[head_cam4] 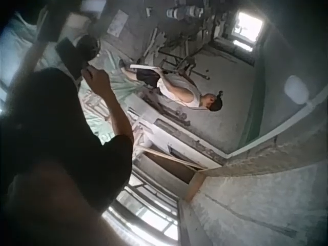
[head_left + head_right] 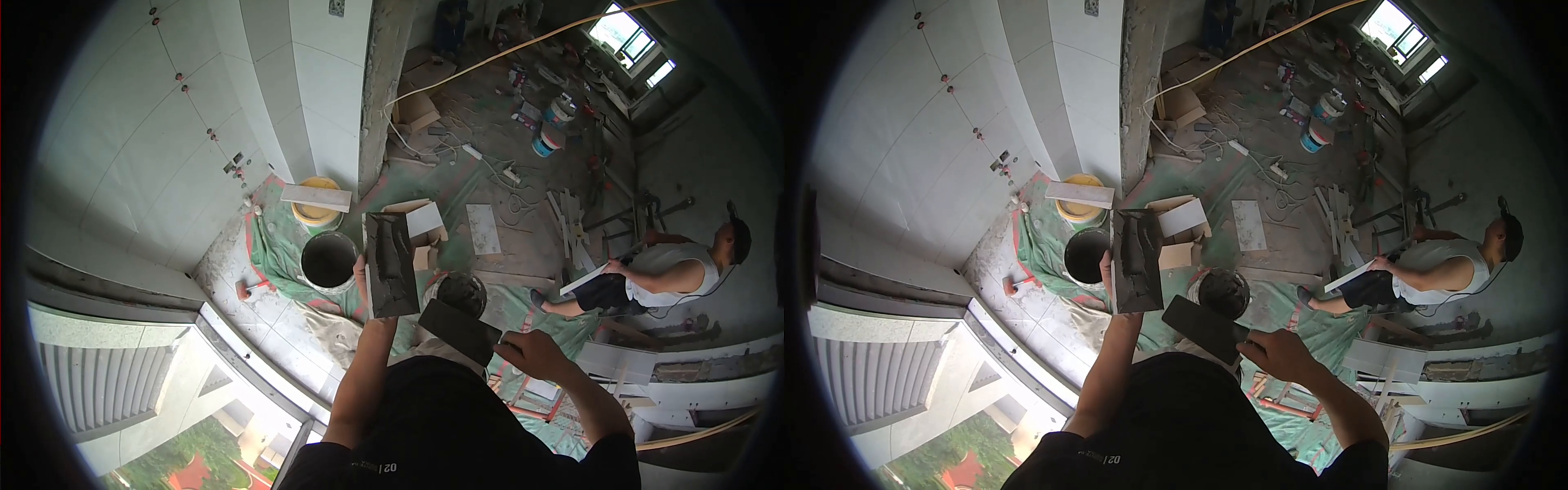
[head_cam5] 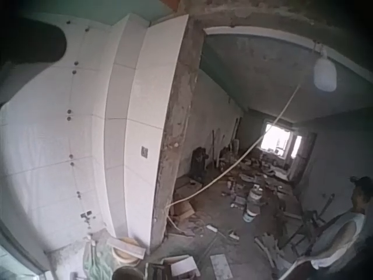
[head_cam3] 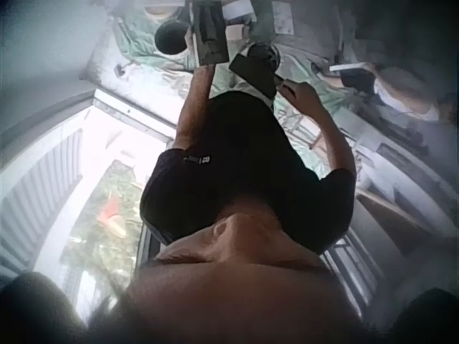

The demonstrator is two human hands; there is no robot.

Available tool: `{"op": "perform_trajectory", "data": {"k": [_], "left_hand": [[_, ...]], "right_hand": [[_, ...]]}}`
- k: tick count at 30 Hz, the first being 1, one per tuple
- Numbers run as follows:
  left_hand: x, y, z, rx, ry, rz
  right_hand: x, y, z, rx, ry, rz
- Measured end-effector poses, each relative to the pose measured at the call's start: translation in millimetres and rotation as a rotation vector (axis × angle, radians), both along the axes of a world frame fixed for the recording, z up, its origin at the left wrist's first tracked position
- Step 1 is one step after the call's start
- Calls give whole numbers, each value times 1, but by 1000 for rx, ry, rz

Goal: Applying mortar to tiles and sticking them to a wall in a renovation site.

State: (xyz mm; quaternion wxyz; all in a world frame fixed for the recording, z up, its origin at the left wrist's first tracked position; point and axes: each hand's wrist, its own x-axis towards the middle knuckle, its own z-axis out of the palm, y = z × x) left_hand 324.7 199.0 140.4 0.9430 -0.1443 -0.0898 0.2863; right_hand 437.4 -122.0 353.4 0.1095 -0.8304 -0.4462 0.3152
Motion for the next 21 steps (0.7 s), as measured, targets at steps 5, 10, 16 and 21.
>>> {"op": "perform_trajectory", "data": {"k": [5,10,16,21], "left_hand": [[11,-8,20,16,84,77],[10,-16,19,73,170,18],[5,-15,13,138,171,16],[-6,-1,12,114,206,110]], "right_hand": [[-9,5,1,132,-84,8],[-17,29,-9,215,-198,240],[-1,30,-25,158,-220,296],[12,5,-26,29,-242,297]]}}
